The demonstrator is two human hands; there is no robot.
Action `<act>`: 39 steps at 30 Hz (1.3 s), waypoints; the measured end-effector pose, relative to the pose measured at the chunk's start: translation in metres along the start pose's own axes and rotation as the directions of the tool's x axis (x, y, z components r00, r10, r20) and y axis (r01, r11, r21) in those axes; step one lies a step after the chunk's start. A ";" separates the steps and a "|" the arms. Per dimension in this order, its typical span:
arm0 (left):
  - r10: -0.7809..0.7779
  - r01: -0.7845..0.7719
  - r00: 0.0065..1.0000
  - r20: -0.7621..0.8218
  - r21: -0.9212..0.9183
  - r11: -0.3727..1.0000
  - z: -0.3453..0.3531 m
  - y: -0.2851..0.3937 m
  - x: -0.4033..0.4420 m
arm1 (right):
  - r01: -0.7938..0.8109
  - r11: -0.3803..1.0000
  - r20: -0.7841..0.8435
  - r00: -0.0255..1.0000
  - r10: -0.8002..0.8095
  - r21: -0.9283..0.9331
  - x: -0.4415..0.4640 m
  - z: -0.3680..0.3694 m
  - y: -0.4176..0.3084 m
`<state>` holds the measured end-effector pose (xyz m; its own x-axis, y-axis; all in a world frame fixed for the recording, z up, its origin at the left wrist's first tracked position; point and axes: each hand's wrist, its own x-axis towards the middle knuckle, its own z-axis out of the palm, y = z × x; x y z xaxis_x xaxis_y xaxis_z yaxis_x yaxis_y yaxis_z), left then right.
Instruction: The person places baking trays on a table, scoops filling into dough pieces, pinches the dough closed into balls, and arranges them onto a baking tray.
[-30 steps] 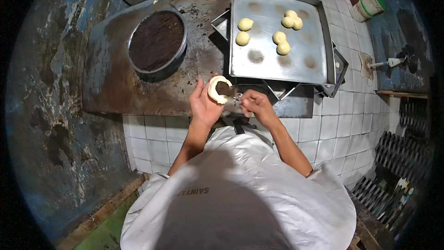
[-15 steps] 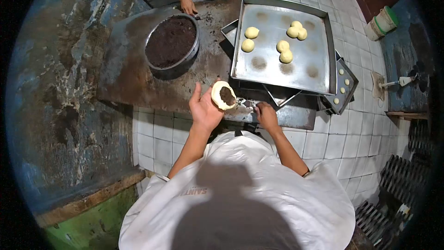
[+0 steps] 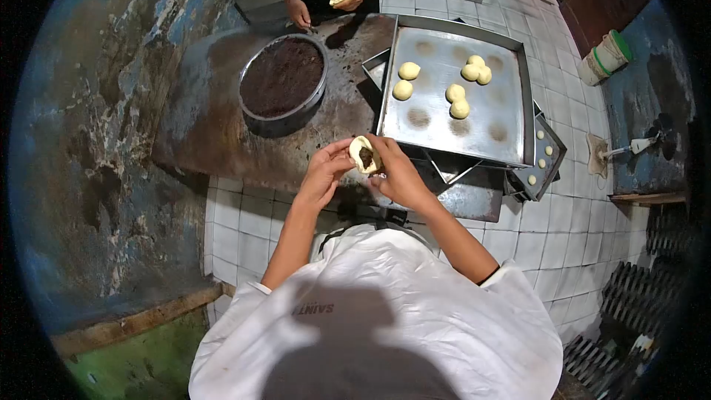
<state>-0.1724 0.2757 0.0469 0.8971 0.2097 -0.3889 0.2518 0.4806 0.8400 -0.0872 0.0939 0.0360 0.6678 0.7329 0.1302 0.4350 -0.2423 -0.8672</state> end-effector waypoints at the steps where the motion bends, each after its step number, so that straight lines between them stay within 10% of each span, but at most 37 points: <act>1: -0.002 0.002 1.000 -0.007 -0.012 1.000 -0.002 -0.001 -0.003 | -0.003 1.000 0.013 1.000 0.003 -0.003 0.001 0.001 -0.004; 5: 0.105 -0.093 0.993 -0.049 0.205 0.974 -0.017 0.002 -0.011 | 0.135 0.990 -0.035 0.990 -0.136 -0.030 0.016 0.010 -0.007; 8: 0.214 -0.207 0.977 -0.017 0.189 0.960 -0.027 0.006 -0.015 | -0.044 0.921 -0.196 0.972 0.129 0.386 0.023 0.022 -0.025; 11: 0.355 -0.326 0.926 -0.127 0.205 0.923 -0.037 0.007 -0.011 | -0.167 0.893 -0.167 0.952 0.256 0.418 0.028 0.038 -0.038; 15: 0.407 -0.448 0.838 -0.364 -0.034 0.893 -0.036 0.022 -0.013 | 0.047 0.994 -0.229 0.973 -0.025 0.094 0.037 0.059 -0.067; 21: 0.466 -0.473 0.879 -0.106 -0.328 0.818 -0.054 0.048 -0.026 | 0.131 0.989 -0.199 0.969 -0.143 -0.074 0.060 0.064 -0.094; 24: 0.550 -0.429 0.801 0.237 -0.415 0.803 -0.065 0.060 -0.029 | -0.028 0.882 -0.209 0.967 0.142 0.470 0.066 0.071 -0.101; 27: 0.567 -0.476 0.754 0.332 -0.320 0.820 -0.069 0.068 -0.032 | -0.140 0.761 -0.033 0.978 0.208 0.633 0.069 0.073 -0.115; 32: 0.302 -0.196 0.942 0.143 -0.495 0.846 -0.090 0.061 -0.028 | -0.247 0.810 -0.188 0.898 0.397 0.532 0.070 0.097 -0.132; 39: 0.366 -0.292 0.929 0.060 -0.492 0.820 -0.105 0.061 -0.031 | -0.041 0.987 -0.433 0.901 -0.031 -0.156 0.066 0.129 -0.147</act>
<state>-0.2230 0.3883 0.0706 0.9470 0.3197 -0.0310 -0.2337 0.7520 0.6163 -0.1845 0.2599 0.1104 0.8499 0.3922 0.3519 0.4957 -0.3683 -0.7865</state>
